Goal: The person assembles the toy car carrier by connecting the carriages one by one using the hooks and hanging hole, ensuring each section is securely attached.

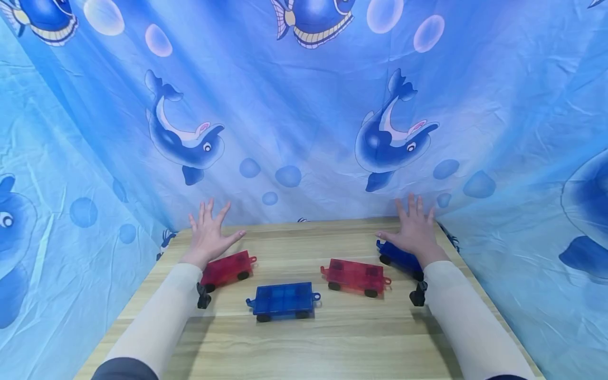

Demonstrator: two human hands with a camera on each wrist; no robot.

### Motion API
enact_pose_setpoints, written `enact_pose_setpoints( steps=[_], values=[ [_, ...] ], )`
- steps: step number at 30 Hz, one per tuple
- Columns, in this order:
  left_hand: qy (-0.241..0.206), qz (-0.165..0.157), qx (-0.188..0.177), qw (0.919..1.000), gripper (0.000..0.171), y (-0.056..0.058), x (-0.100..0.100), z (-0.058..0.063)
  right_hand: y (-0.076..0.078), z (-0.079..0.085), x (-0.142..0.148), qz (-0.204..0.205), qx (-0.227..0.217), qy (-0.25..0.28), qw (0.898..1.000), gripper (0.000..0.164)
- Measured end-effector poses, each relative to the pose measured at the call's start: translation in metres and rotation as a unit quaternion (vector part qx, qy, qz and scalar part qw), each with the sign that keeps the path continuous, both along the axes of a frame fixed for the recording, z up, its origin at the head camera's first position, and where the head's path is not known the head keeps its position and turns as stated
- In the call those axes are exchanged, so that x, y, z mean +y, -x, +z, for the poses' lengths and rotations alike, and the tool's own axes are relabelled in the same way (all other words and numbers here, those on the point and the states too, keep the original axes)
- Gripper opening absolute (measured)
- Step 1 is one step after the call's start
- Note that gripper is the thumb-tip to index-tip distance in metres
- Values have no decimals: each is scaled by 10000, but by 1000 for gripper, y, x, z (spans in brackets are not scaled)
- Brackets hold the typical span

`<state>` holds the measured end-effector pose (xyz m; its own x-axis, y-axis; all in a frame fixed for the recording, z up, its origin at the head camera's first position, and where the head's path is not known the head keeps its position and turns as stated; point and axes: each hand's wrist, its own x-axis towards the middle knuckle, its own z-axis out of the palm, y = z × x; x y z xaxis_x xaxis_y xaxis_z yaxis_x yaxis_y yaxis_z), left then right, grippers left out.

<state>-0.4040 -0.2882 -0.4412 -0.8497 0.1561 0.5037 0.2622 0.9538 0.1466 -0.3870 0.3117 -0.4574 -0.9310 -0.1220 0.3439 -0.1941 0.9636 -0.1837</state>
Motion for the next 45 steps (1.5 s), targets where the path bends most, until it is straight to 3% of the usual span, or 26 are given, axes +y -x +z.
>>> enact_pose_setpoints(
  steps=[10, 22, 33, 45],
  values=[
    [-282, 21, -254, 9993, 106, -7, -6, -5, 2, -2, -11, 99, 45, 221, 9997, 129],
    [-356, -67, -294, 9989, 105, -16, -12, -16, -4, -3, -34, 379, 85, 344, 9987, 124],
    [-474, -83, -630, 9969, 104, -31, -11, -23, -10, -7, -60, 598, 147, 570, 9965, 126],
    [-794, -436, -914, 9917, 98, -41, -13, -35, -24, -15, -107, 1028, -5, 1018, 9895, 120]
  ],
)
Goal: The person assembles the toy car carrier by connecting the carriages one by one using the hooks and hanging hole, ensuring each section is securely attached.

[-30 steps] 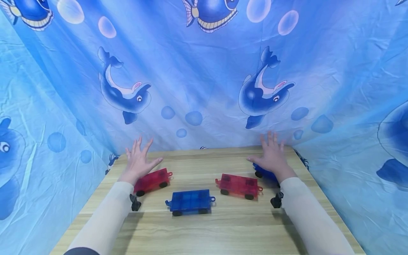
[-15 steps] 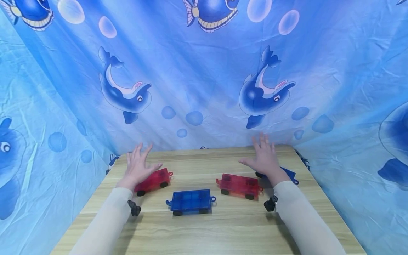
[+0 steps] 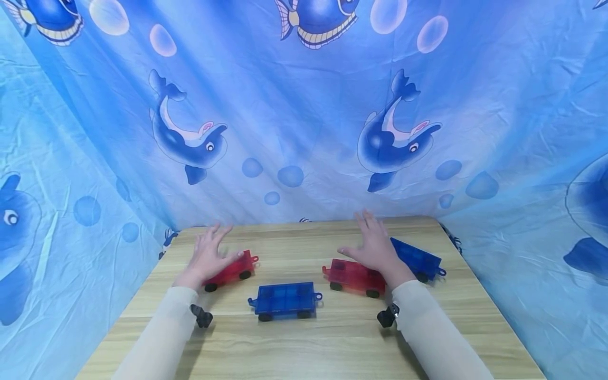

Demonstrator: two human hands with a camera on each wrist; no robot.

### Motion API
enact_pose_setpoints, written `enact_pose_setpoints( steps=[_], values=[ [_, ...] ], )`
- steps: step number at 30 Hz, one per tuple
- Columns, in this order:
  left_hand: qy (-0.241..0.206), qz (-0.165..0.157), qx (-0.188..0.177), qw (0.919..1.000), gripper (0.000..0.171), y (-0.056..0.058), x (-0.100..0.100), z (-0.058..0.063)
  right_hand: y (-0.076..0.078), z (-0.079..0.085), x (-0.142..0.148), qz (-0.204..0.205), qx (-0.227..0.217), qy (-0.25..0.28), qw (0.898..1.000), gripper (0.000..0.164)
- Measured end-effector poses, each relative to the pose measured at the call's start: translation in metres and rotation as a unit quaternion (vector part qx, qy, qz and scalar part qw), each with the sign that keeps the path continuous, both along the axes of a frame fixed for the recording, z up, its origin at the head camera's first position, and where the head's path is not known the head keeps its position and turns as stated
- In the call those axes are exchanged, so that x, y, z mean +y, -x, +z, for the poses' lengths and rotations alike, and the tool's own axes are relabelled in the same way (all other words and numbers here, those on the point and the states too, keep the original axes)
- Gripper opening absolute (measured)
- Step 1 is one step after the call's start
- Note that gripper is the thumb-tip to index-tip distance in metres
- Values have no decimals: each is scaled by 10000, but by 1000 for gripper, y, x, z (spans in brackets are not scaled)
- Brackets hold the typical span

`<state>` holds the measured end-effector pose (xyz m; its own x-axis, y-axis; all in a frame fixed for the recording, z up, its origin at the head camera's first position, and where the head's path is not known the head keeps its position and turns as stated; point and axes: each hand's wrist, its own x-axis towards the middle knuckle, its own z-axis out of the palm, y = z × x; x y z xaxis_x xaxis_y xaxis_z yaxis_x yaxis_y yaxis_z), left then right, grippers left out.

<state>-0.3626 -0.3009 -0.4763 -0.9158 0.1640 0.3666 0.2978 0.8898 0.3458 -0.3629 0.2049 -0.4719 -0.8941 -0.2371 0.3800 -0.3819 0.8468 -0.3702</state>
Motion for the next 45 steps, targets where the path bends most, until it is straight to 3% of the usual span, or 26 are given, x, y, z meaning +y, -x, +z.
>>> enact_pose_setpoints(
  steps=[12, 17, 25, 37, 45],
  values=[
    [-306, -197, -416, 9985, 91, -8, 2, -12, -19, -8, -42, 452, -150, 441, 9979, 111],
    [-324, -136, -563, 9978, 88, -10, 3, -16, -24, -20, -61, 756, -485, 455, 9949, 103],
    [-371, -180, -575, 9975, 89, -15, 4, -20, -34, -28, -83, 1253, -675, 640, 9878, 95],
    [-313, -143, -748, 9966, 90, -20, 10, -30, -60, -21, -109, 1940, -1225, 411, 9724, 85],
    [-274, -39, -792, 9965, 82, -23, 9, -39, -68, -22, -122, 2300, -1416, -97, 9628, 87]
  ],
)
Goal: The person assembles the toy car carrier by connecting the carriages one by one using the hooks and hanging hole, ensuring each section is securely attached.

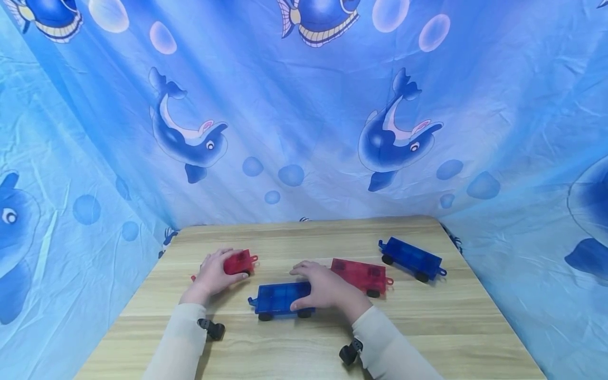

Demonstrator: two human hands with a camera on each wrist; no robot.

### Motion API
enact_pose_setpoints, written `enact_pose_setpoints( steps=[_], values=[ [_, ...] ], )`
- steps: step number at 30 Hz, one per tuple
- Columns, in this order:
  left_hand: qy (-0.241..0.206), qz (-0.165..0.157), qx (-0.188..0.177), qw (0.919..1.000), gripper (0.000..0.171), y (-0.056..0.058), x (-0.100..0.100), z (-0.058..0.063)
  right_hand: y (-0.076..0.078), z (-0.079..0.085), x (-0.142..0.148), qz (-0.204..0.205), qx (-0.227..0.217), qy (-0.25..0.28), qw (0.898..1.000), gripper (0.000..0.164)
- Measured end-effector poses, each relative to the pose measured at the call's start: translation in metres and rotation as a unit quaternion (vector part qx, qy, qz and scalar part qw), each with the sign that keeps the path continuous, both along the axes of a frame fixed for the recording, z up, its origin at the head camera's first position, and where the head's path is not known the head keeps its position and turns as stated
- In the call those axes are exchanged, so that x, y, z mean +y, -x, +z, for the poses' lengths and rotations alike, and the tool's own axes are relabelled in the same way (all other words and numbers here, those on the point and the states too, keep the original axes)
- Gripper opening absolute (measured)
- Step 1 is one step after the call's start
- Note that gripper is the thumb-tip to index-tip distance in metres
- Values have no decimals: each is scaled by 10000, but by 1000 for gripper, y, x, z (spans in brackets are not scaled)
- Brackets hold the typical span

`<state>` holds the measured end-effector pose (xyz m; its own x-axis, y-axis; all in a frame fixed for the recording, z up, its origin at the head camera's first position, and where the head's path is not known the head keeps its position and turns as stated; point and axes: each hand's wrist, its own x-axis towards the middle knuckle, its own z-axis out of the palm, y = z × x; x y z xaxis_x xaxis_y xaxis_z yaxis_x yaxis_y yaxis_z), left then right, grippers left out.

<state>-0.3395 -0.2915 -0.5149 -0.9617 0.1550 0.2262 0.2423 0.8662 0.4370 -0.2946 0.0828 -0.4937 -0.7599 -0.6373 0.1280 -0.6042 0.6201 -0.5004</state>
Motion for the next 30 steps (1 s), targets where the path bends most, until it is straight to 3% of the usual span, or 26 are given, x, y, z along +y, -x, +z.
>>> enact_pose_setpoints(
  steps=[17, 23, 30],
  values=[
    [136, 147, 27, 9998, 75, 1, -2, -5, -4, -5, -7, 238, -117, -582, 9979, 92],
    [-173, 210, -109, 9996, 78, 2, -3, -1, -4, -8, -9, 172, -173, -590, 9980, 91],
    [-557, 243, -199, 9980, 79, 0, -3, 13, -2, -12, -11, -85, -165, -412, 9990, 88]
  ],
)
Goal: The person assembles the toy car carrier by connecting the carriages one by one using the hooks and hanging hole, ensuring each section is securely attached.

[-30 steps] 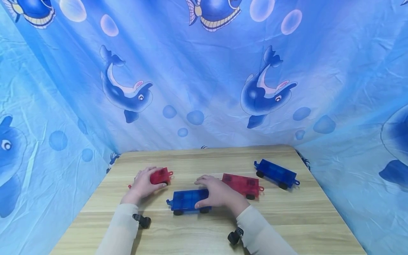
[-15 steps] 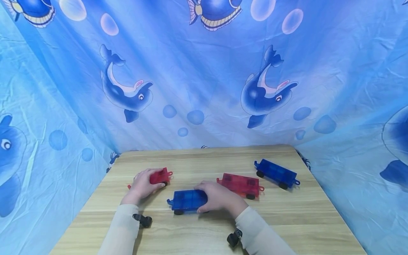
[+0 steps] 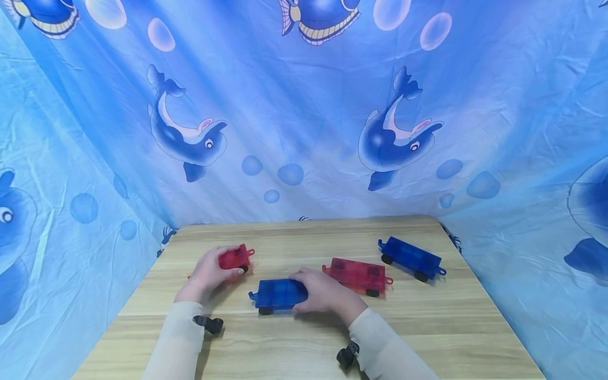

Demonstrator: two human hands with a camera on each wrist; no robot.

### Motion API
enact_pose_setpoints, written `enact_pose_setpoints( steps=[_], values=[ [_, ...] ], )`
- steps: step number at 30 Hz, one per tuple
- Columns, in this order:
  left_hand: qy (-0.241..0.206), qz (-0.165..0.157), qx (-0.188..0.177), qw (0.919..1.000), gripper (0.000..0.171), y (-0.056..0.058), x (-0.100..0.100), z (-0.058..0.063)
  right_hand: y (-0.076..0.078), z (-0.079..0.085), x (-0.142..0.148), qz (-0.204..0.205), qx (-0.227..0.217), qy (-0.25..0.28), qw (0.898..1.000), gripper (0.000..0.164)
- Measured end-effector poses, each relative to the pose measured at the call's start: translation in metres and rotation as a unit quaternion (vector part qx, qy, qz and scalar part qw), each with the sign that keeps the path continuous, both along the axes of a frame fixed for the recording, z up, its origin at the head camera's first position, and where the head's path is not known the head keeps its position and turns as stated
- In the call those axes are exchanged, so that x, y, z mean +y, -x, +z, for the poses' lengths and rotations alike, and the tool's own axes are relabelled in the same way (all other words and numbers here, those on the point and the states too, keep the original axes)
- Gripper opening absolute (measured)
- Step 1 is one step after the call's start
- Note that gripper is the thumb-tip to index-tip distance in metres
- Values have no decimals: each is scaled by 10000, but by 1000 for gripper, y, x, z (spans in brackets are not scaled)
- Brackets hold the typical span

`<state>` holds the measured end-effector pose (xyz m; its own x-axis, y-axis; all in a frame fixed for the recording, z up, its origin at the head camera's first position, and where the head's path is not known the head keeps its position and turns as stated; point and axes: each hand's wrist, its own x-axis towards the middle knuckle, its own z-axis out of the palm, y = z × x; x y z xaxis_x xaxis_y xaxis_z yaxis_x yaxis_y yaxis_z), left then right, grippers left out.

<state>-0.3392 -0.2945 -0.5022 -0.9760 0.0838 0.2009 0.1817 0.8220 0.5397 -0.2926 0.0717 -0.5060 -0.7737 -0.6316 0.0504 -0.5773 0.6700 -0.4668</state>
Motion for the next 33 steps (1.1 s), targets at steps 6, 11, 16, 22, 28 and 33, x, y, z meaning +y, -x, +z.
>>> enact_pose_setpoints(
  steps=[6, 11, 16, 22, 28, 33],
  values=[
    [-220, -14, -159, 9996, 82, -4, 1, 12, 4, -4, -4, -224, 59, 170, 9996, 82],
    [-590, 8, -257, 9979, 81, -7, 1, 17, 10, -7, -7, -306, 381, 89, 9988, 84],
    [-699, -153, -180, 9973, 77, -7, 0, 19, 18, -9, -11, -501, 458, 34, 9977, 85],
    [-723, -365, -75, 9967, 72, -6, -1, 20, 25, -6, -15, -693, 307, 221, 9969, 85],
    [-825, -418, -166, 9956, 72, -7, 3, 22, 32, -10, -18, -774, 399, 333, 9956, 83],
    [-815, -439, -207, 9955, 72, -8, 4, 22, 35, -13, -20, -883, 470, 307, 9945, 84]
  ],
)
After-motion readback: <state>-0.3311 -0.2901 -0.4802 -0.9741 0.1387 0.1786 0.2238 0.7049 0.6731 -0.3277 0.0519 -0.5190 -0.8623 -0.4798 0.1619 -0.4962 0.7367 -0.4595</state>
